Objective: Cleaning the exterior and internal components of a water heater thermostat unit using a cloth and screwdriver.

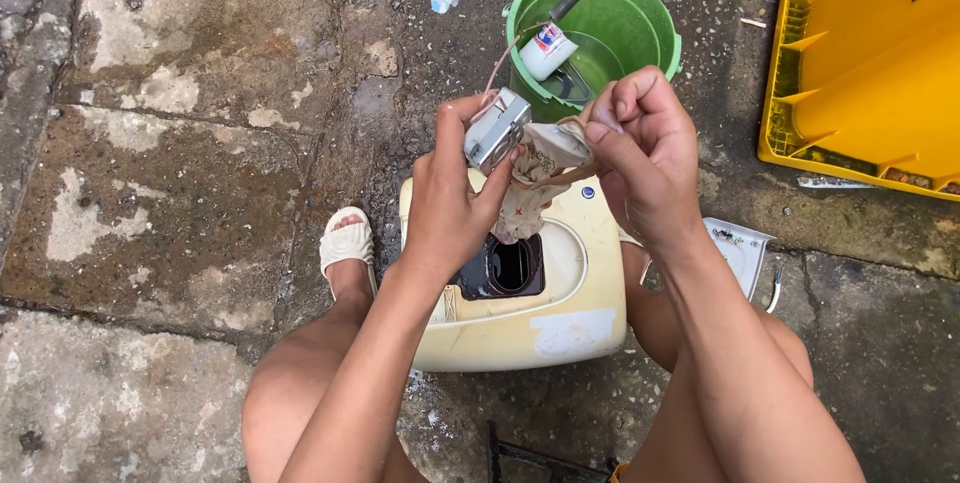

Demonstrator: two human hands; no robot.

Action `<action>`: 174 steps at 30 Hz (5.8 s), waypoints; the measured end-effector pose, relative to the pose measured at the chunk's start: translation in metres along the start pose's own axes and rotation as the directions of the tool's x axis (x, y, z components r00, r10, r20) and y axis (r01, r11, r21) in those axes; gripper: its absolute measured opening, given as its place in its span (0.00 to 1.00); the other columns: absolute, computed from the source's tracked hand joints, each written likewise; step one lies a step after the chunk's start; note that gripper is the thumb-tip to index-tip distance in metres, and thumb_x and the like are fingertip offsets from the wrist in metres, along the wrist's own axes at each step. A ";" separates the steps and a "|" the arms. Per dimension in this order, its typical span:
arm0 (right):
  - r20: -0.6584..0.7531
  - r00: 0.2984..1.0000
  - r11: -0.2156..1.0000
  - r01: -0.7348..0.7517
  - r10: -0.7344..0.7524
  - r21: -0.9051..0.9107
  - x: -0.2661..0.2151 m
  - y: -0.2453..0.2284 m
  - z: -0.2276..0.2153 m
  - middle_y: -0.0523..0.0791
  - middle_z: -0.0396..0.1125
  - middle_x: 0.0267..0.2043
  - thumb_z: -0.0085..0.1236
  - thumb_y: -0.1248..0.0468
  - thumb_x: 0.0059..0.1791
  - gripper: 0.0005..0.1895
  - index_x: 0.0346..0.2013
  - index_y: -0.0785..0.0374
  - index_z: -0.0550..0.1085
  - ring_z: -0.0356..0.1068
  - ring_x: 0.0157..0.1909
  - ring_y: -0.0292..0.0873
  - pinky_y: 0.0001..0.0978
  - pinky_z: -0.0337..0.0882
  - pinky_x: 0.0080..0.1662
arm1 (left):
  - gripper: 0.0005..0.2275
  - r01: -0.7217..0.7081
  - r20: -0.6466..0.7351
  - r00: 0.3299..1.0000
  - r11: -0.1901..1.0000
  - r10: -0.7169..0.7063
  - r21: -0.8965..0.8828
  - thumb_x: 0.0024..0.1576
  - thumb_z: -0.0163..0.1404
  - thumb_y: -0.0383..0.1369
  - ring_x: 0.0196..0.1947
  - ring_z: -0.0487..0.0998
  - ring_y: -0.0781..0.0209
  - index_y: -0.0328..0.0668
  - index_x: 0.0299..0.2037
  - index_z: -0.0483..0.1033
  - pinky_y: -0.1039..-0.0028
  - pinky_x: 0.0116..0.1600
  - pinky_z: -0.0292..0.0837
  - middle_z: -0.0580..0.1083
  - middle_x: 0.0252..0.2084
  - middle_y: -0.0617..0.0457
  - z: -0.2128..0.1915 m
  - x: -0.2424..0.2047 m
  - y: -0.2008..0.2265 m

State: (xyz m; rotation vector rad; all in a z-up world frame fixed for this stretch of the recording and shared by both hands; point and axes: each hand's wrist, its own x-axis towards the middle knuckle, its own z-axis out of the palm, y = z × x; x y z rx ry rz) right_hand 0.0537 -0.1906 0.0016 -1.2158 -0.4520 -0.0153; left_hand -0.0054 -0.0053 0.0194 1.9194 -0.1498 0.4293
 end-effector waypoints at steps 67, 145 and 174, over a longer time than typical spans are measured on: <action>-0.665 0.740 0.955 -0.261 0.103 -0.143 -0.177 -0.058 -0.258 0.39 0.68 0.40 0.56 0.71 0.57 0.08 0.42 0.54 0.69 0.73 0.43 0.37 0.33 0.81 0.56 | 0.28 0.510 0.179 0.843 0.649 -0.508 -0.564 0.53 0.53 0.20 0.60 0.78 0.57 0.45 0.64 0.59 0.72 0.59 0.76 0.75 0.61 0.41 0.037 0.014 -0.014; -0.042 0.999 0.806 -0.038 0.016 -0.590 -0.073 -0.032 0.003 0.46 0.68 0.22 0.48 0.66 0.56 0.12 0.49 0.67 0.76 0.70 0.23 0.39 0.35 0.72 0.33 | 0.22 -0.128 -0.176 0.983 0.872 0.049 -0.473 0.65 0.48 0.21 0.54 0.77 0.54 0.42 0.64 0.49 0.67 0.54 0.82 0.65 0.66 0.35 -0.005 0.017 0.002; 0.028 0.995 0.743 -0.052 0.095 -0.668 -0.054 -0.019 0.022 0.49 0.64 0.16 0.49 0.68 0.55 0.05 0.44 0.66 0.71 0.65 0.18 0.45 0.37 0.66 0.28 | 0.22 -0.052 -0.254 0.965 0.907 -0.062 -0.419 0.59 0.58 0.21 0.56 0.78 0.53 0.35 0.62 0.65 0.61 0.59 0.77 0.78 0.53 0.41 0.017 0.020 -0.012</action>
